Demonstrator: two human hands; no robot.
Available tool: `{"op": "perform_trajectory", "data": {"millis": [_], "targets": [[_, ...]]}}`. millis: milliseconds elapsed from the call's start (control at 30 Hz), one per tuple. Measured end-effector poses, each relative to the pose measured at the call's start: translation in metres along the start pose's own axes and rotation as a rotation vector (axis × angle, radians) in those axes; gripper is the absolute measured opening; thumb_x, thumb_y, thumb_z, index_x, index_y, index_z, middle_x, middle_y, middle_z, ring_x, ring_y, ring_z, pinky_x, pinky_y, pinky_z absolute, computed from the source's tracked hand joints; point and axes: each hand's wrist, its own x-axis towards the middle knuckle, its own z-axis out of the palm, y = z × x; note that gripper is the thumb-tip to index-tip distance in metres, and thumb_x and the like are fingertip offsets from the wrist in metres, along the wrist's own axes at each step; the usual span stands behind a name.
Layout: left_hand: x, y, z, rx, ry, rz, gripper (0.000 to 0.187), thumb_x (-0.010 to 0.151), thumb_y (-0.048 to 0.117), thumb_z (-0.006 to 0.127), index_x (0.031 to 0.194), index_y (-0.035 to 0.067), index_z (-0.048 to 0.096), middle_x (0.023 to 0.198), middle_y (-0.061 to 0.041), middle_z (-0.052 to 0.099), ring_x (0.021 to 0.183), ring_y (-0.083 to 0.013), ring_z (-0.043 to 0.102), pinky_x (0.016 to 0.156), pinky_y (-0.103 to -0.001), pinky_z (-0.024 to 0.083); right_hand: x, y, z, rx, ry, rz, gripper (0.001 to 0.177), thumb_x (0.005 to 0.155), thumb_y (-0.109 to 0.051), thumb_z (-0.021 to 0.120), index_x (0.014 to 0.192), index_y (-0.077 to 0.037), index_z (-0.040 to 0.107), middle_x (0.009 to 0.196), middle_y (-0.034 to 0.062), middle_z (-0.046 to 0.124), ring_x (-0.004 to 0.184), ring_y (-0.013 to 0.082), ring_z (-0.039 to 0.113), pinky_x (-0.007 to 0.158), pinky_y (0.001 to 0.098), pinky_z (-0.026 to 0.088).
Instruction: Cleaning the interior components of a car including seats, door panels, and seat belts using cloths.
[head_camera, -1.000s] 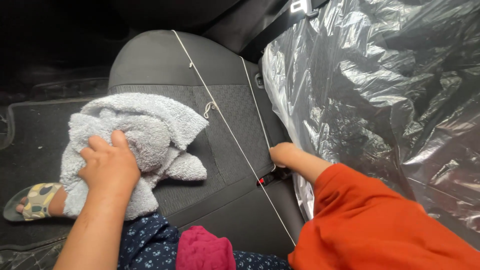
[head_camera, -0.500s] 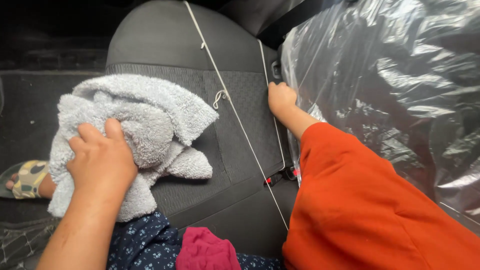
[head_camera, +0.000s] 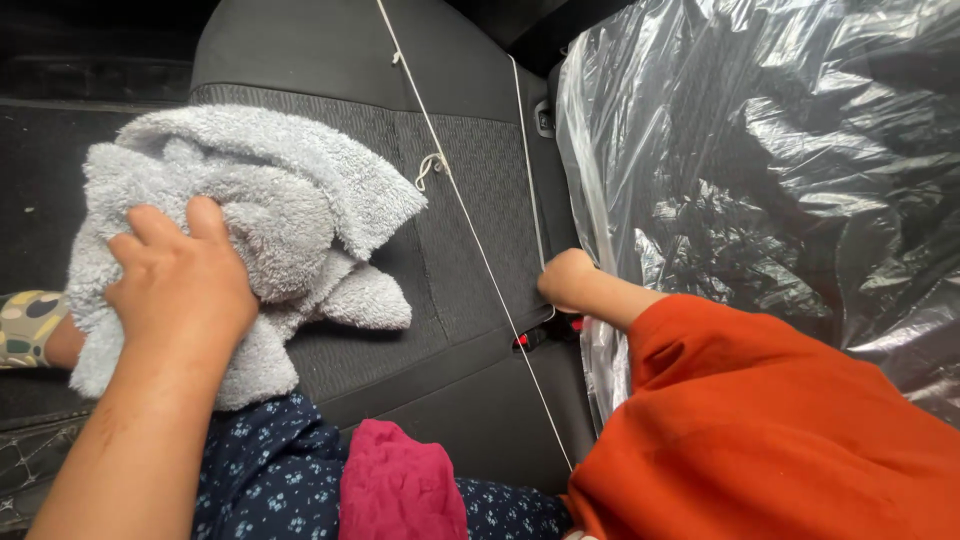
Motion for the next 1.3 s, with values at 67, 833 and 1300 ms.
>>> {"op": "perform_trajectory", "data": {"millis": [67,833,1300], "targets": [[0.004,0.001,-0.002,0.001,-0.012,-0.023,0.048,0.091,0.012,0.061,0.135,0.000,0.047,0.129,-0.032,0.042,0.117,-0.0494,0.047,0.083,-0.065,0.052,0.004,0.014,-0.015,-0.037,-0.161,-0.041,0.021,0.077,-0.005,0.073,0.096,-0.009,0.080,0.098,0.0111,0.077,0.094,0.0314,0.075,0.072,0.0426,0.058],[0.006,0.012,0.005,0.021,-0.047,-0.093,0.048,0.091,0.016,0.063,0.135,0.005,0.047,0.132,-0.029,0.041,0.121,-0.0476,0.045,0.084,-0.067,0.050,-0.011,0.025,-0.024,0.322,0.074,0.258,0.022,0.085,-0.014,0.072,0.104,-0.005,0.080,0.108,0.0166,0.076,0.102,0.0352,0.074,0.080,0.0447,0.061],[0.001,0.018,0.006,0.065,0.037,-0.155,0.053,0.089,0.017,0.068,0.137,0.009,0.047,0.130,-0.024,0.043,0.119,-0.0428,0.047,0.082,-0.061,0.052,-0.061,0.037,-0.046,2.126,0.351,-0.151,0.018,0.100,-0.016,0.060,0.112,-0.007,0.071,0.098,0.0030,0.071,0.086,0.0127,0.066,0.073,0.0301,0.055]]}}
